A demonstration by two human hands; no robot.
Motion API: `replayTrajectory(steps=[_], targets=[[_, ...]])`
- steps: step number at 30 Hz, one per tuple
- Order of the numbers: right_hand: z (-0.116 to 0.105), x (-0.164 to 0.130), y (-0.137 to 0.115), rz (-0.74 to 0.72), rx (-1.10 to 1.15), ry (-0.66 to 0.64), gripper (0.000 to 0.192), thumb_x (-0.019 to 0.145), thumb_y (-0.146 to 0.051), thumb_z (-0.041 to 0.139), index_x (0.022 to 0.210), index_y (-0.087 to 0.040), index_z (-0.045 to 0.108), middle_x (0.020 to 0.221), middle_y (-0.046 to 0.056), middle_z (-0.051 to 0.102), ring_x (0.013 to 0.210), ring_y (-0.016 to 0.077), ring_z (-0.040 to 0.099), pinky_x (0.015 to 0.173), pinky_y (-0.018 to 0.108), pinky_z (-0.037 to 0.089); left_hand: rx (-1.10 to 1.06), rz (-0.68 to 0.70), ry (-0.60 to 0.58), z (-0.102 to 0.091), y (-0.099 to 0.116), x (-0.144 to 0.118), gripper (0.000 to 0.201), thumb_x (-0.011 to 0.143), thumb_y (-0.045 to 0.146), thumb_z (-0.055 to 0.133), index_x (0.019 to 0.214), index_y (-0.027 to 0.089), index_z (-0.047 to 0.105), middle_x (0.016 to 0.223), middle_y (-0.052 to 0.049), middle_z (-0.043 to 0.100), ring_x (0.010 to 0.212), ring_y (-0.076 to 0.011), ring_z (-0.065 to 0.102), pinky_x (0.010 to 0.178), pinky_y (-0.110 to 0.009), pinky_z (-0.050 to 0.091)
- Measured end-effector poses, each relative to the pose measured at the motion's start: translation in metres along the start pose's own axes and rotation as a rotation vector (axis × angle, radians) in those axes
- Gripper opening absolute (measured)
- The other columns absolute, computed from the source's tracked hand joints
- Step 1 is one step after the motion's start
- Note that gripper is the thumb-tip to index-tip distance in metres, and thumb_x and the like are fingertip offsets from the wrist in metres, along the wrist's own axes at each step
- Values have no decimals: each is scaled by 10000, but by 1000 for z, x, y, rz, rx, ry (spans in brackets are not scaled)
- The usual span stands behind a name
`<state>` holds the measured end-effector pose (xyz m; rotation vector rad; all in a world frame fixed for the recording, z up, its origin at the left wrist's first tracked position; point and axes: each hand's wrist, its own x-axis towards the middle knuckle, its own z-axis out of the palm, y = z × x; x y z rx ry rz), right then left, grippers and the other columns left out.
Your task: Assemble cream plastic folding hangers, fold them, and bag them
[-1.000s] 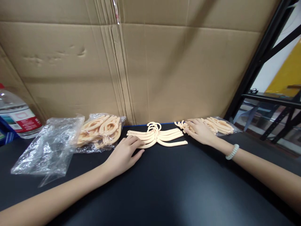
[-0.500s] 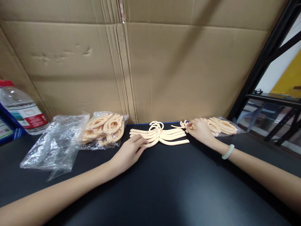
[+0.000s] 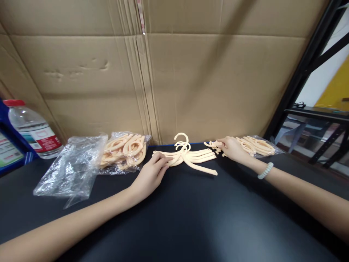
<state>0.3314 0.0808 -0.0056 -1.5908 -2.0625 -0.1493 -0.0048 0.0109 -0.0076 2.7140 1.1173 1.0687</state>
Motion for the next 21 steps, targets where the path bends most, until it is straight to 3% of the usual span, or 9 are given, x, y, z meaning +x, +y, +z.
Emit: replayTrajectory(steps=[4, 8, 11, 14, 17, 21], targets=[[-20, 3, 4, 44, 161, 27, 246, 867, -194, 436, 782, -163, 665, 707, 93, 650, 685, 219, 574, 636, 318, 374, -13, -33, 8, -5, 9, -7, 236, 955, 170, 403, 1075, 167, 607, 908, -62, 533, 849, -187, 559, 808, -351, 512], [-31, -17, -6, 113, 353, 55, 277, 889, -387, 469, 848, -175, 642, 748, 80, 644, 687, 208, 577, 599, 316, 406, -32, -53, -15, -11, 15, -19, 227, 948, 165, 422, 1071, 182, 612, 913, -53, 540, 857, -184, 570, 791, -320, 508], [-27, -43, -24, 172, 773, -85, 250, 810, -442, 611, 836, -194, 622, 823, 50, 634, 680, 156, 560, 571, 275, 421, -19, -66, 9, -12, 16, -22, 187, 933, 148, 443, 1031, 185, 598, 934, -50, 545, 871, -181, 573, 788, -306, 503], [-21, -62, -41, 258, 1131, -251, 260, 700, -400, 756, 749, -186, 615, 754, 19, 609, 655, 122, 538, 550, 243, 419, -19, -67, 13, -12, 16, -21, 155, 919, 133, 459, 989, 179, 590, 931, -47, 542, 881, -179, 565, 790, -296, 498], [-20, -68, -50, 303, 1213, -314, 269, 670, -377, 803, 704, -164, 643, 784, 33, 645, 685, 110, 557, 586, 229, 458, -38, -68, -2, -12, 15, -20, 148, 924, 138, 459, 982, 189, 585, 943, -42, 540, 899, -176, 559, 795, -290, 495], [-23, -69, -52, 434, 1339, -409, 267, 668, -370, 820, 753, -160, 678, 951, 63, 684, 902, 156, 631, 825, 284, 539, -68, -76, -7, -13, 13, -23, 136, 928, 156, 465, 988, 198, 579, 970, -42, 551, 919, -176, 564, 801, -292, 497]])
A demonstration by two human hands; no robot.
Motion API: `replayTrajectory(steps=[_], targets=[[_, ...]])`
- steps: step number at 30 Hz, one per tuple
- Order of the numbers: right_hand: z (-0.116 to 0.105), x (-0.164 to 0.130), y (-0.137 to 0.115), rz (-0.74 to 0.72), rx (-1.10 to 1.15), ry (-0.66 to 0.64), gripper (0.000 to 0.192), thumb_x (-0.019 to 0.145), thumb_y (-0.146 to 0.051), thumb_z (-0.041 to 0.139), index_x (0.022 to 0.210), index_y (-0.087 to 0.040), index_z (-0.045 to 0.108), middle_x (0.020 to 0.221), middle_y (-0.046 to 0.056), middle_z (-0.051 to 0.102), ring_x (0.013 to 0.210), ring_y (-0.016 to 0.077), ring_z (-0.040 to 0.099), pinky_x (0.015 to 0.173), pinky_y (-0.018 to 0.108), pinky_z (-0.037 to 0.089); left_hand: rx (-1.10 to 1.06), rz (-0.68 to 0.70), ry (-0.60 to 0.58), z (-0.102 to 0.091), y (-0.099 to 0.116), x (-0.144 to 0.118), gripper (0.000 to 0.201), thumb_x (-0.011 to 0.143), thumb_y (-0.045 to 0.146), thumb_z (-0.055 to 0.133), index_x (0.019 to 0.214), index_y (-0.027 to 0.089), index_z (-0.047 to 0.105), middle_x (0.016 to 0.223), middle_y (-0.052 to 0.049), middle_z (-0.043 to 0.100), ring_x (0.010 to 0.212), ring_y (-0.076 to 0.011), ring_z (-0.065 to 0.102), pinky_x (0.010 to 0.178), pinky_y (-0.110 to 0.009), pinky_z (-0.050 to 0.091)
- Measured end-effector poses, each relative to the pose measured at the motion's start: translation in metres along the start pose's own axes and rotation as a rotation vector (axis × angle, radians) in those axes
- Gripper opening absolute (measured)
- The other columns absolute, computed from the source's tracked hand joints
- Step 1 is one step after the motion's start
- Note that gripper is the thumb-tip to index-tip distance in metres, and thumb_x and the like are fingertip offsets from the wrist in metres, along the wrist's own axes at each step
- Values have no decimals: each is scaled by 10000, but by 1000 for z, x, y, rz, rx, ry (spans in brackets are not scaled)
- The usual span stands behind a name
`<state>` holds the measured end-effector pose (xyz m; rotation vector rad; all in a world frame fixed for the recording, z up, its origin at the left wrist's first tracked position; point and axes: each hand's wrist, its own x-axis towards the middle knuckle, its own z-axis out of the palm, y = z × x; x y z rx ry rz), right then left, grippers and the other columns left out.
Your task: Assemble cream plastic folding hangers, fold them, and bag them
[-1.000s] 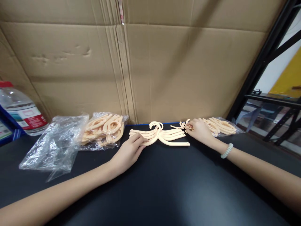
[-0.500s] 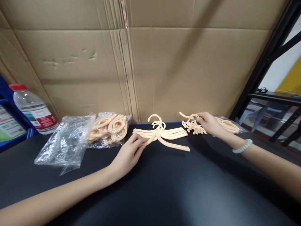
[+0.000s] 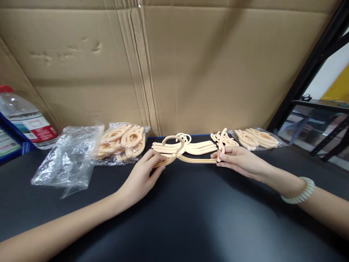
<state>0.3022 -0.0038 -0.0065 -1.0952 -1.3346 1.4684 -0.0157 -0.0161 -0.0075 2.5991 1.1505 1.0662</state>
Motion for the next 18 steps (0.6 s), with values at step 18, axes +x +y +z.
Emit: replayTrajectory(steps=[18], targets=[[10, -8, 2, 44, 23, 9, 352, 604, -399, 851, 686, -164, 602, 824, 70, 725, 701, 150, 686, 730, 303, 566, 10, 86, 4, 1, 3, -1, 149, 928, 154, 477, 993, 194, 605, 947, -41, 610, 895, -169, 609, 788, -279, 513]])
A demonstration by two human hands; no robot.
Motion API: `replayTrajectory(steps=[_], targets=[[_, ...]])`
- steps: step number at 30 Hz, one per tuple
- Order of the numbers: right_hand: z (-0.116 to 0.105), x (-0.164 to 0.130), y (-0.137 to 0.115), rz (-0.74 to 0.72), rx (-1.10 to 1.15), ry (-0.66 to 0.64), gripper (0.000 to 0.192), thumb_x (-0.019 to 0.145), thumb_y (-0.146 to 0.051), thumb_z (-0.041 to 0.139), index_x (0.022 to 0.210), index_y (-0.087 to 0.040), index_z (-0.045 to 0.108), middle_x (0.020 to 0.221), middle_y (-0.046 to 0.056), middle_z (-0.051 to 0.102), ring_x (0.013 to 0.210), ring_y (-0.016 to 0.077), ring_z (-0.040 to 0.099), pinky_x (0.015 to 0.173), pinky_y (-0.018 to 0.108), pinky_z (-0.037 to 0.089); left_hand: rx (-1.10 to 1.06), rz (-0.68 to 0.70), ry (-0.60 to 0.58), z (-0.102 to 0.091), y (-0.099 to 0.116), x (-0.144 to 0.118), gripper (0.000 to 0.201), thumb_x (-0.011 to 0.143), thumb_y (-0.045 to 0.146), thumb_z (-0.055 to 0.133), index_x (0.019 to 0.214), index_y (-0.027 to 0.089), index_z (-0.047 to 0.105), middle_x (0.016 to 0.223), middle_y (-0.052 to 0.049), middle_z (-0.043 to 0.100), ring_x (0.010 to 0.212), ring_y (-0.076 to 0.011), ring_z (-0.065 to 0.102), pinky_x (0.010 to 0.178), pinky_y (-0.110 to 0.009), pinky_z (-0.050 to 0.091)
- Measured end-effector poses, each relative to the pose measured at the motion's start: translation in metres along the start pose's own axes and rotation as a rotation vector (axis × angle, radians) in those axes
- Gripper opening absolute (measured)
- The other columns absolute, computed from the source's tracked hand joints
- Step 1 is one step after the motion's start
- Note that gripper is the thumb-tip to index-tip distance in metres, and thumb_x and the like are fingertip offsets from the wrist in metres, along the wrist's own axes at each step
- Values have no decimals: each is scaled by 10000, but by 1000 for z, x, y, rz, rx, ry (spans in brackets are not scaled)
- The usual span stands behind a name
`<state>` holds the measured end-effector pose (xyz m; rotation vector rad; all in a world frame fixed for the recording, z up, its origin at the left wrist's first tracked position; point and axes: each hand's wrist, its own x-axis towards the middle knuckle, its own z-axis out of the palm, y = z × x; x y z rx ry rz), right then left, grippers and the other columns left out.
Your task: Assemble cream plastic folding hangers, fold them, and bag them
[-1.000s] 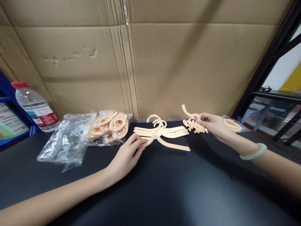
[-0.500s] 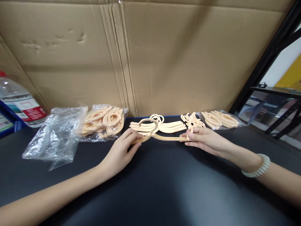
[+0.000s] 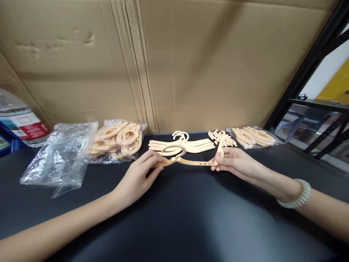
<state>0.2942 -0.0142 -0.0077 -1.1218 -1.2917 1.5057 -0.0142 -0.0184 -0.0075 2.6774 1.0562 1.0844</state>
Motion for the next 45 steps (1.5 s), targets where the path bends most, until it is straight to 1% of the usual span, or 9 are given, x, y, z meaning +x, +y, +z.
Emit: replayTrajectory(steps=[8, 14, 17, 21, 25, 29, 33, 41, 45], targets=[[4, -1, 2, -172, -75, 101, 399, 609, -447, 836, 688, -190, 542, 608, 1, 639, 573, 144, 639, 598, 301, 533, -30, -37, -25, 0, 1, 0, 174, 945, 177, 459, 1020, 198, 615, 981, -53, 609, 901, -171, 609, 793, -287, 523], [6, -2, 3, -197, 8, 148, 379, 636, -401, 826, 700, -197, 513, 680, -2, 630, 654, 159, 654, 667, 327, 546, -71, -123, -14, 1, 3, -3, 203, 934, 213, 481, 1112, 215, 580, 1024, -53, 625, 895, -168, 636, 783, -275, 552], [5, -2, 0, -166, 47, 112, 297, 685, -358, 787, 785, -203, 554, 860, 34, 670, 799, 181, 654, 685, 319, 534, -72, -149, -28, 0, 6, -4, 219, 923, 197, 480, 1115, 223, 584, 1006, -39, 632, 846, -151, 636, 755, -256, 555], [-9, 4, -8, -226, 48, 94, 237, 766, -343, 676, 965, -227, 624, 990, 57, 640, 849, 180, 589, 592, 274, 470, -29, -117, -32, -4, 7, -2, 218, 894, 164, 480, 1076, 208, 592, 1030, -45, 631, 887, -160, 628, 789, -268, 536], [-41, 13, -17, -207, 4, 76, 168, 757, -352, 591, 752, -194, 646, 754, 56, 596, 634, 154, 514, 509, 284, 386, 15, -90, -51, -9, 7, -3, 236, 832, 110, 493, 1025, 196, 597, 959, -33, 630, 825, -153, 619, 730, -253, 511], [-75, 14, -23, -97, -190, -25, 169, 673, -360, 682, 700, -194, 667, 655, 33, 592, 568, 142, 511, 527, 298, 389, 23, -44, -153, -10, 10, -5, 270, 796, 88, 493, 1016, 194, 608, 887, -24, 612, 790, -153, 598, 720, -260, 495], [-89, 13, -26, -81, -400, -82, 283, 660, -450, 724, 740, -181, 687, 717, 58, 649, 636, 160, 558, 585, 305, 435, 21, 17, -274, -9, 13, -7, 271, 825, 104, 474, 1042, 199, 605, 922, -43, 613, 856, -179, 586, 775, -296, 490], [-75, 7, -34, -170, -881, -427, 350, 707, -461, 747, 907, -178, 699, 821, 37, 650, 759, 163, 566, 694, 307, 444, -57, 24, -335, -12, 13, -6, 233, 853, 116, 475, 1028, 198, 605, 958, -47, 614, 872, -179, 579, 792, -300, 484], [-59, 1, -34, -179, -1012, -519, 335, 675, -446, 785, 860, -180, 704, 821, 26, 630, 773, 164, 552, 700, 303, 418, -129, 65, -372, -13, 16, -6, 258, 873, 102, 466, 1064, 195, 612, 959, -44, 617, 906, -169, 581, 810, -276, 482]])
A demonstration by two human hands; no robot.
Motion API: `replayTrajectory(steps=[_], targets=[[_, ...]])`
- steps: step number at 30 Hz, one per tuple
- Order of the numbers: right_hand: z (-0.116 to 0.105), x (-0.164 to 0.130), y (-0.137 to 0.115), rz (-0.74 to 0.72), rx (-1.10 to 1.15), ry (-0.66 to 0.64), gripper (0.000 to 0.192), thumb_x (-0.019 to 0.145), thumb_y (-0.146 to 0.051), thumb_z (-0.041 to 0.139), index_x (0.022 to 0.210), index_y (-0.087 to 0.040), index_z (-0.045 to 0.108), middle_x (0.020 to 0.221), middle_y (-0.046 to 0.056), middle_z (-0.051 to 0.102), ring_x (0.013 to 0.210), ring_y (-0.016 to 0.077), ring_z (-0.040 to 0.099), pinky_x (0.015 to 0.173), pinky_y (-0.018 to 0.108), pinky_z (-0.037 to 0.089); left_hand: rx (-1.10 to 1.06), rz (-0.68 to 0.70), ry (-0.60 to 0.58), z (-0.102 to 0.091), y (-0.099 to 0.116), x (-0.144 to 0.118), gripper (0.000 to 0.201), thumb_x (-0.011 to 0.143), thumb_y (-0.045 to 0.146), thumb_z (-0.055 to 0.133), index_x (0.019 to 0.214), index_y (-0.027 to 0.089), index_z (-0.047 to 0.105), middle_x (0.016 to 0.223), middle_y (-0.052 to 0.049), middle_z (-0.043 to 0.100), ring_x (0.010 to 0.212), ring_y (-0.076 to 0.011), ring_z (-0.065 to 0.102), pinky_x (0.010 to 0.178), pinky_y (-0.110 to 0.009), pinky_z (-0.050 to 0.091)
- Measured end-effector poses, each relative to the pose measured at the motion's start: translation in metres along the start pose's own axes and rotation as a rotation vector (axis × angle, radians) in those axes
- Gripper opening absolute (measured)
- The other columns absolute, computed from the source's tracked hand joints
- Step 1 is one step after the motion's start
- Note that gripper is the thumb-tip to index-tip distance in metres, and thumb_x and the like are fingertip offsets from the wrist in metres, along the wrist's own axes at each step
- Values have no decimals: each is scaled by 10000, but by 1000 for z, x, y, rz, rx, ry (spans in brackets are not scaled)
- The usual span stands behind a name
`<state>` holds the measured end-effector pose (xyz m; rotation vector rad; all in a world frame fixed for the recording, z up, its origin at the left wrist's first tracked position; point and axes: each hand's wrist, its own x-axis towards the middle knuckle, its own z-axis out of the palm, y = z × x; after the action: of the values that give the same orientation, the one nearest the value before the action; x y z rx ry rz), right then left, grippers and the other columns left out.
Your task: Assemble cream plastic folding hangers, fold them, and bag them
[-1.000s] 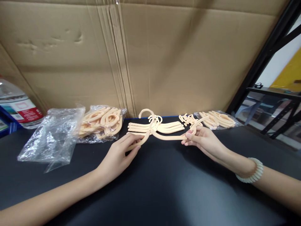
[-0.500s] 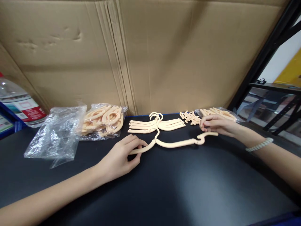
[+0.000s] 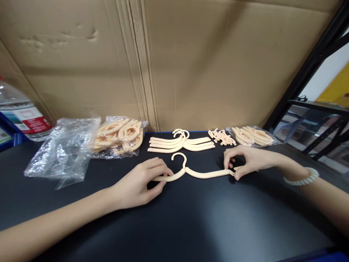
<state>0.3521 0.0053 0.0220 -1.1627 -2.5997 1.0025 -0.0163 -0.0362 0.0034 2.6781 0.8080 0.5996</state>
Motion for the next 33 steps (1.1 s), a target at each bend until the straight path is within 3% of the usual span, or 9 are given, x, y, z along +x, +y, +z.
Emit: replayTrajectory(steps=[7, 13, 19, 22, 24, 26, 29, 33], targets=[[8, 3, -1, 24, -49, 72, 220, 760, -379, 702, 766, -162, 661, 717, 5, 570, 700, 147, 505, 634, 281, 392, 0, -17, -30, -5, -11, 2, 198, 897, 160, 496, 1003, 177, 663, 900, -48, 591, 811, -152, 591, 718, -244, 488], [9, 6, 3, -1, -45, 127, 256, 759, -416, 706, 773, -163, 670, 700, -1, 553, 669, 139, 467, 600, 272, 366, -13, -11, -56, -15, -22, 1, 176, 878, 163, 511, 941, 170, 676, 849, -44, 586, 751, -141, 592, 640, -207, 486], [11, 8, 4, -26, -38, 146, 297, 728, -458, 737, 776, -170, 685, 708, 10, 596, 660, 143, 469, 588, 277, 364, 0, 15, -21, -19, -30, 0, 135, 864, 187, 531, 870, 166, 664, 743, -13, 596, 622, -118, 555, 568, -210, 443], [11, 10, 5, -46, -38, 166, 287, 776, -460, 685, 790, -173, 684, 726, 23, 629, 667, 151, 516, 595, 280, 394, 33, -42, 69, -21, -34, 1, 159, 887, 242, 528, 835, 169, 659, 739, -12, 621, 635, -129, 569, 597, -230, 452], [10, 12, 9, -45, -63, 266, 297, 850, -455, 588, 812, -174, 678, 761, 40, 661, 683, 162, 561, 612, 288, 424, 64, -99, 185, -20, -39, 2, 176, 902, 267, 518, 861, 171, 660, 805, -27, 654, 723, -154, 605, 669, -256, 474], [8, 14, 16, -24, -177, 457, 297, 897, -420, 506, 840, -183, 676, 799, 49, 688, 692, 170, 593, 622, 297, 446, 101, -138, 303, -19, -46, 4, 178, 905, 263, 509, 899, 168, 660, 864, -43, 673, 803, -177, 624, 739, -285, 485], [2, 20, 29, 3, -388, 681, 233, 889, -345, 501, 857, -202, 682, 851, 55, 712, 732, 195, 615, 662, 327, 463, 135, -162, 386, -15, -55, 10, 185, 892, 239, 501, 934, 154, 660, 895, -64, 685, 831, -192, 637, 764, -311, 497], [-5, 33, 43, -25, -534, 704, 190, 858, -273, 525, 896, -212, 700, 898, 77, 716, 850, 258, 598, 776, 405, 456, 159, -167, 381, -10, -61, 17, 195, 878, 233, 490, 939, 161, 661, 926, -77, 698, 876, -212, 647, 813, -352, 507]])
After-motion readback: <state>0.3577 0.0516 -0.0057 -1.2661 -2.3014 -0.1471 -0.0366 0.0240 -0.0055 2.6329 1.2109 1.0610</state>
